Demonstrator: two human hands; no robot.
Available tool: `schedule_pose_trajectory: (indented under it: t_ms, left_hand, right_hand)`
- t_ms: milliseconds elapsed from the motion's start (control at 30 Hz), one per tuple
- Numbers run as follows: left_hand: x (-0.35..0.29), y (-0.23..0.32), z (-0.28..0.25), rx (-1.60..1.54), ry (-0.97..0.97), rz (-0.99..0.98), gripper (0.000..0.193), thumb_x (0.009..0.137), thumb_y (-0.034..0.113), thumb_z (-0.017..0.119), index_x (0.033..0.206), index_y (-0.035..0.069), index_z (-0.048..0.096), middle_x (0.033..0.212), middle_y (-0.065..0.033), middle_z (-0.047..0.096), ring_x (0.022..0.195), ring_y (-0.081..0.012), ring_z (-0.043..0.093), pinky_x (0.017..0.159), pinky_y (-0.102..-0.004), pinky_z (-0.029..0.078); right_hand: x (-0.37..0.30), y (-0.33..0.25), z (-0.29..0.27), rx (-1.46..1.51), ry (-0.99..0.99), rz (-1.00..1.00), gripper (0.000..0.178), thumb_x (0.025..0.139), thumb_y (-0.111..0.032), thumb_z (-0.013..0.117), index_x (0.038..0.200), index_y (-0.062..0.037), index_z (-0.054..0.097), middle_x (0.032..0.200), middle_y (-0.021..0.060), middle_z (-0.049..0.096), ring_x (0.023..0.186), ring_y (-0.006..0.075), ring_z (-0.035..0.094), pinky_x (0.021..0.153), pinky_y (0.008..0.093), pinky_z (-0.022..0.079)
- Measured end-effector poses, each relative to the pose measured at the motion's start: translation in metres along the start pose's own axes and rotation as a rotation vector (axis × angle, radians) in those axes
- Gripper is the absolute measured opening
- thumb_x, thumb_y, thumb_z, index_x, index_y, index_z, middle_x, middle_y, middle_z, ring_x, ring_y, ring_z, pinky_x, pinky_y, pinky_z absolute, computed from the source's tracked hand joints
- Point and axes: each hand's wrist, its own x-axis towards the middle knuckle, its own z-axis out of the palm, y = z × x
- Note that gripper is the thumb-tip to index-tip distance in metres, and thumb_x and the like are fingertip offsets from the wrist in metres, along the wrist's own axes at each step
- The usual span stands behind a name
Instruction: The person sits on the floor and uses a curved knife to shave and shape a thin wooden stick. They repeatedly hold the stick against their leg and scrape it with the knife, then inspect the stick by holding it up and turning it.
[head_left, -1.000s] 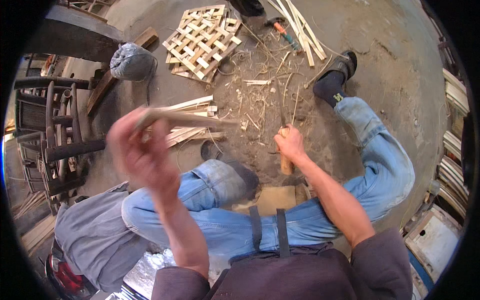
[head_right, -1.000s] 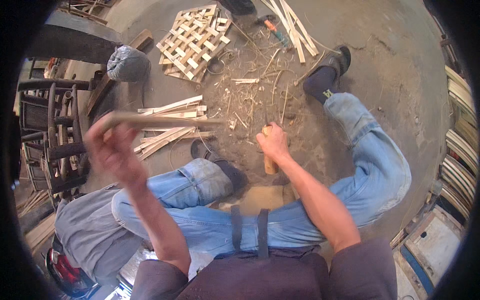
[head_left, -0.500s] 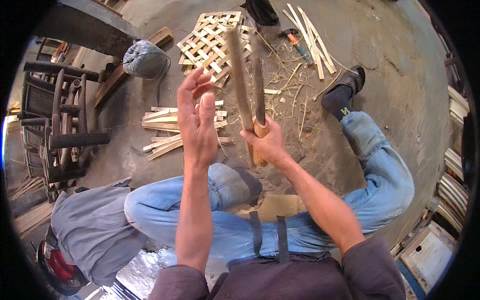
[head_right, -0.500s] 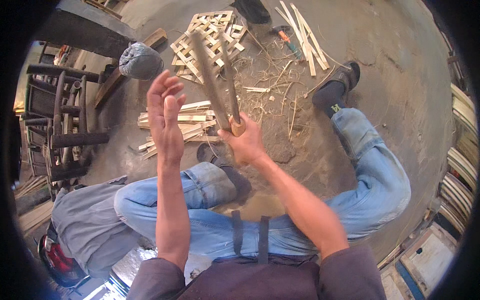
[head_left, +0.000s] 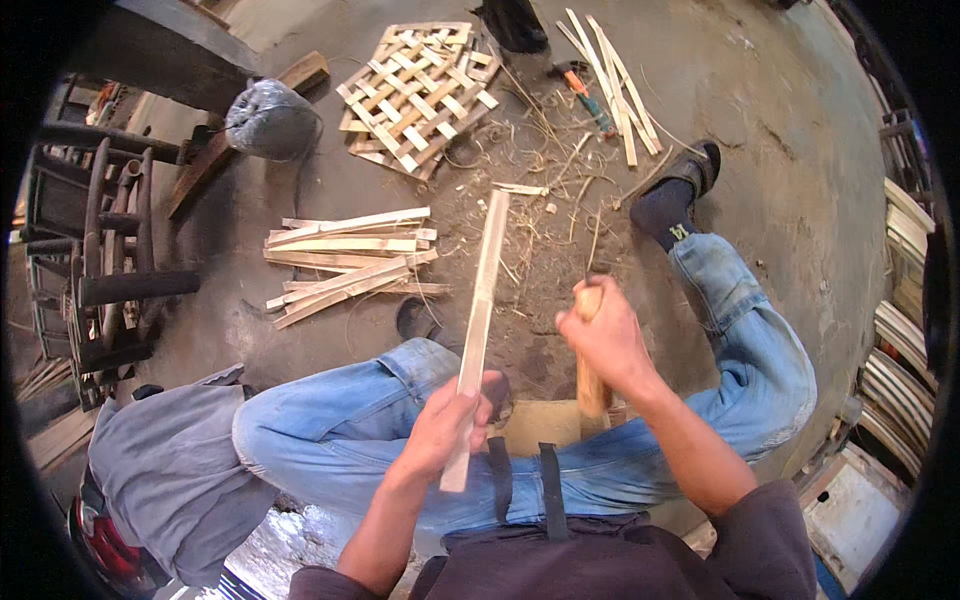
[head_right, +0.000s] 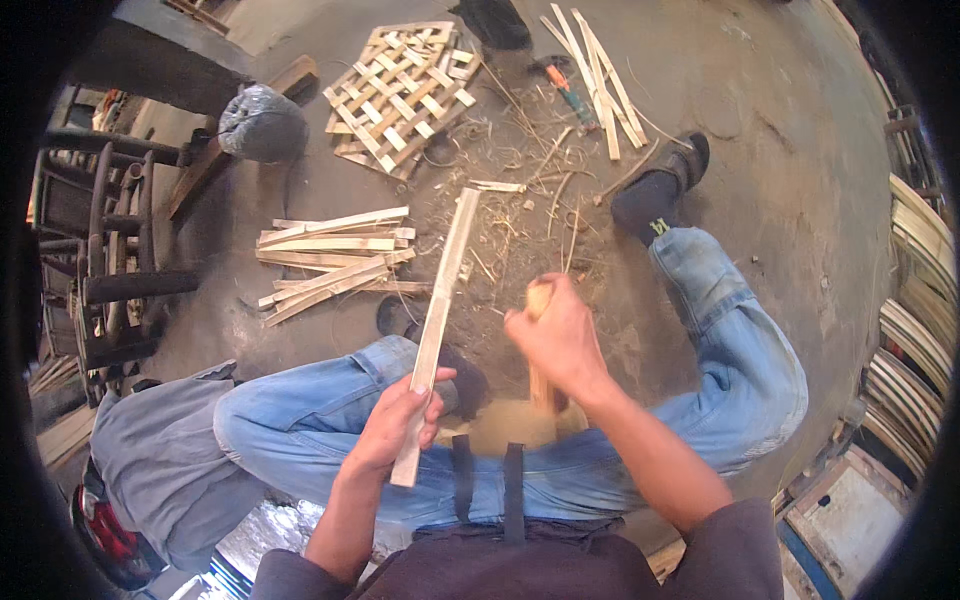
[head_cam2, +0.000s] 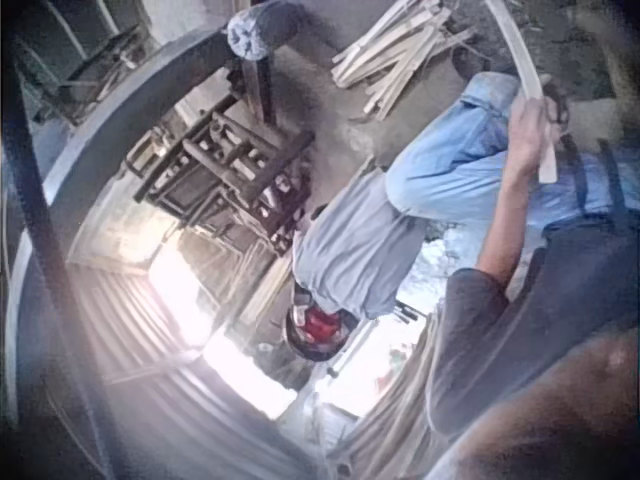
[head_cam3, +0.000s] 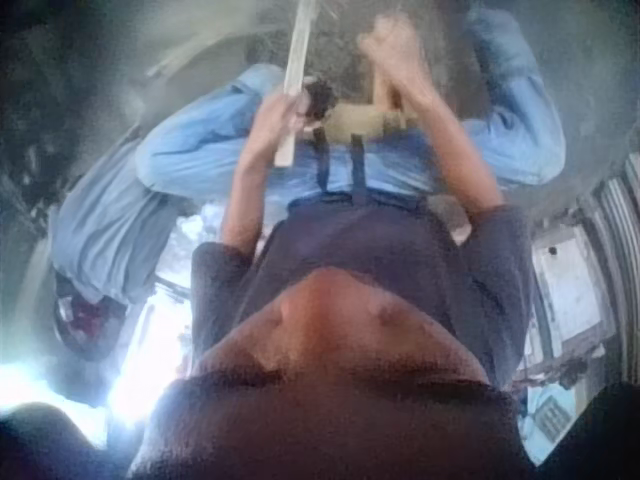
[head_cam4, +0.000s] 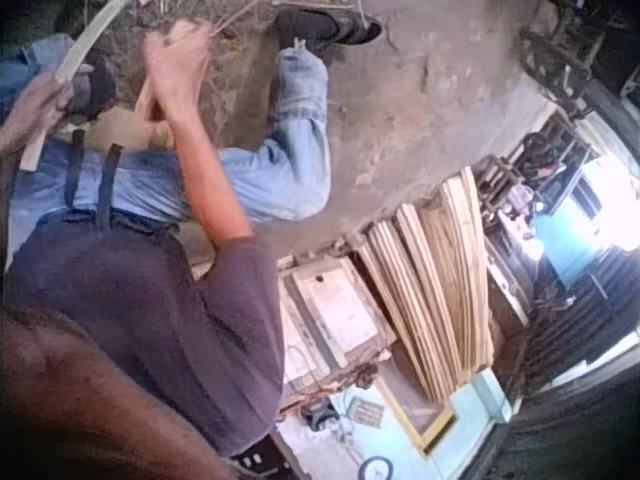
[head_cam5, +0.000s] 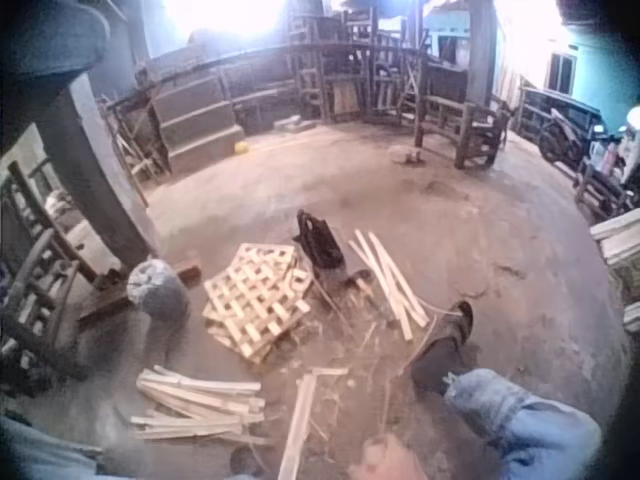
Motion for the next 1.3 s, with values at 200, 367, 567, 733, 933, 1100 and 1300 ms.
schedule_pose_trajectory:
  t_ms: [200,367,567,733,933,1100,1300]
  left_hand:
    - [0.005,-0.03,0.003,-0.09,0.062,-0.14,0.037,0.1,0.034,0.045,0.12,0.004,0.055,0.081,-0.002,0.055,0.057,-0.0119,0.051,0.053,-0.0259,0.045]
    - [0.001,-0.027,0.007,-0.295,-0.004,-0.27,0.049,0.095,0.025,0.046,0.14,0.006,0.039,0.103,-0.0063,0.059,0.078,-0.0134,0.057,0.058,-0.0269,0.051]
    - [-0.032,-0.001,0.012,-0.35,0.072,-0.131,0.075,0.092,0.037,0.053,0.154,0.012,0.018,0.14,-0.0145,0.048,0.107,-0.0235,0.06,0.076,-0.0316,0.056]
    - [-0.037,0.028,0.008,-0.323,0.212,0.195,0.083,0.089,0.046,0.054,0.154,0.007,0.019,0.155,-0.0166,0.026,0.141,-0.0328,0.032,0.111,-0.0453,0.035]
    - [0.001,0.036,0.027,-0.378,0.59,0.85,0.055,0.094,0.029,0.048,0.143,0.007,0.035,0.12,-0.0069,0.05,0.104,-0.0173,0.051,0.089,-0.0346,0.043]
    - [0.039,0.066,0.018,-0.193,0.379,1.451,0.036,0.101,0.034,0.045,0.122,0.006,0.051,0.067,0.0027,0.038,0.055,-0.0056,0.035,0.05,-0.0215,0.03]
    - [0.051,0.09,0.015,-0.048,0.225,1.499,0.056,0.094,0.058,0.051,0.104,0.002,0.055,0.062,0.0036,0.028,0.047,-0.0063,0.025,0.045,-0.0235,0.019]
  right_hand:
    - [-0.065,-0.064,-0.023,-0.194,-0.464,-0.333,0.048,0.083,-0.029,0.067,0.114,0.0013,0.047,0.095,0.0276,0.063,0.084,0.0461,0.063,0.073,0.0513,0.052]
    - [0.022,0.017,-0.011,-0.606,-0.43,-0.168,0.041,0.087,-0.033,0.064,0.104,0.0004,0.048,0.096,0.023,0.065,0.087,0.041,0.066,0.074,0.0502,0.053]
    - [0.013,0.073,0.01,-0.545,-0.498,-0.259,0.039,0.082,-0.026,0.068,0.107,-0.0036,0.048,0.094,0.0239,0.065,0.087,0.0441,0.064,0.073,0.0521,0.051]
    - [0.016,0.079,0.031,-0.434,-0.514,-0.199,0.041,0.083,-0.024,0.066,0.111,-0.0028,0.046,0.092,0.0267,0.064,0.087,0.0462,0.063,0.073,0.0533,0.049]
    - [0.012,0.074,0.054,-0.338,-0.42,-0.11,0.042,0.082,-0.025,0.065,0.106,0.0023,0.044,0.088,0.0293,0.065,0.086,0.0492,0.063,0.076,0.0536,0.05]
    - [-0.005,0.039,0.065,-0.185,-0.376,-0.158,0.045,0.083,-0.026,0.066,0.111,0.0016,0.044,0.087,0.0302,0.064,0.084,0.0491,0.063,0.075,0.0526,0.051]
    - [0.026,0.036,0.05,-0.151,-0.403,-0.336,0.043,0.078,-0.02,0.065,0.111,0.003,0.053,0.086,0.0275,0.065,0.082,0.0439,0.066,0.072,0.0477,0.053]
